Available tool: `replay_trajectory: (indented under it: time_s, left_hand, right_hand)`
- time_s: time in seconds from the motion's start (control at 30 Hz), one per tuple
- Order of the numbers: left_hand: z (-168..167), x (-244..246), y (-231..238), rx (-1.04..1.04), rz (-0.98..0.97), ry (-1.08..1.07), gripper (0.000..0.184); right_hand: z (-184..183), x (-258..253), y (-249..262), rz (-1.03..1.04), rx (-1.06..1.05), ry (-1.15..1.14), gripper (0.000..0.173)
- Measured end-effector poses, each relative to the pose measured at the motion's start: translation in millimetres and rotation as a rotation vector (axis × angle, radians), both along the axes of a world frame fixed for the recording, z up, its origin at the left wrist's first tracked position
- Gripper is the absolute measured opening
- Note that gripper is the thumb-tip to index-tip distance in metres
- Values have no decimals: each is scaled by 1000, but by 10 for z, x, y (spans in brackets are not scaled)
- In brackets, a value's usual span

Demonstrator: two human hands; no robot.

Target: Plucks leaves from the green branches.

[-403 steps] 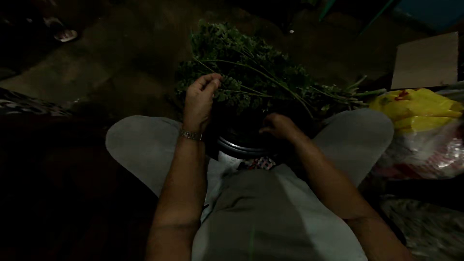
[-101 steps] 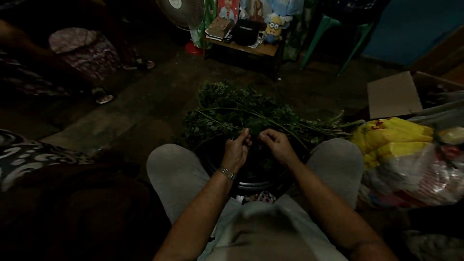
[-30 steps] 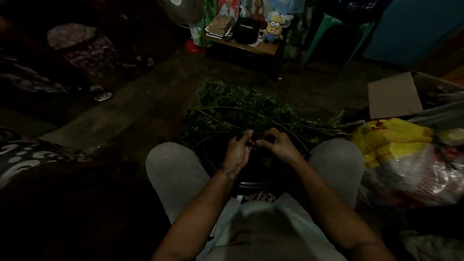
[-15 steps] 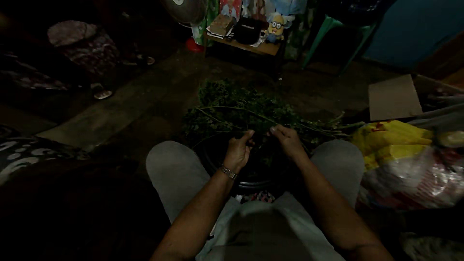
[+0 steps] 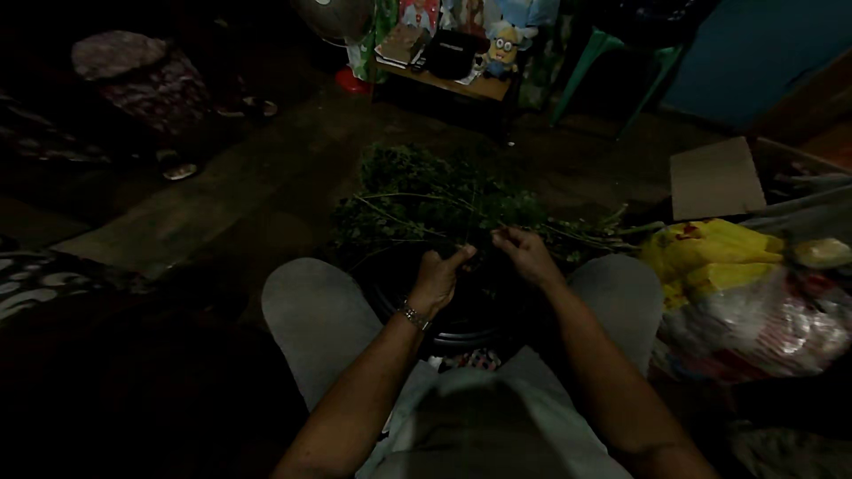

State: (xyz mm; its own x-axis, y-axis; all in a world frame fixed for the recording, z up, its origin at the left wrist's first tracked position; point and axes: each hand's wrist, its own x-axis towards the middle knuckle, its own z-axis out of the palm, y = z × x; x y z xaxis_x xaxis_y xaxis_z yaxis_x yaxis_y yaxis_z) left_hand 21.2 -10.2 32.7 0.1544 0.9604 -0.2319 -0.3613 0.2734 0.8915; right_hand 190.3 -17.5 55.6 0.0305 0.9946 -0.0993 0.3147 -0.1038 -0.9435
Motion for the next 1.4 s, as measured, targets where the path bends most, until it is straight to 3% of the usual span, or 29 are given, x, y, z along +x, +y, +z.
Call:
replay_trajectory:
  time_s: [0.1, 0.3, 0.47, 0.57, 0.7, 0.93, 1.13, 1.27, 1.4]
  left_hand:
    - [-1, -5, 3, -23, -25, 10, 6]
    - [14, -12, 18, -114, -31, -10, 7]
    - [17, -18, 24, -124, -30, -13, 7]
    - [4, -8, 24, -128, -39, -3, 6]
    - [14, -7, 20, -134, -41, -3, 6]
    - [22, -9, 25, -135, -42, 12, 4]
    - [28, -18, 23, -138, -38, 0, 7]
    - [9, -19, 38, -127, -45, -3, 5]
    - [3, -20, 33, -104, -47, 11, 7]
  right_hand:
    - [-17, -4, 1, -21, 50, -7, 22]
    - [-12, -21, 5, -160, 87, -249, 23]
    - [92, 22, -19, -28, -52, -111, 42]
    - [46, 13, -21, 73, -5, -64, 28]
    - [-23, -39, -18, 60, 63, -54, 16]
    - [19, -27, 6, -107, 14, -176, 28]
    - [-17, 70, 10, 81, 57, -145, 35]
    - [0, 64, 5, 213, -28, -111, 25]
    - [50, 41, -11, 214, -77, -114, 16]
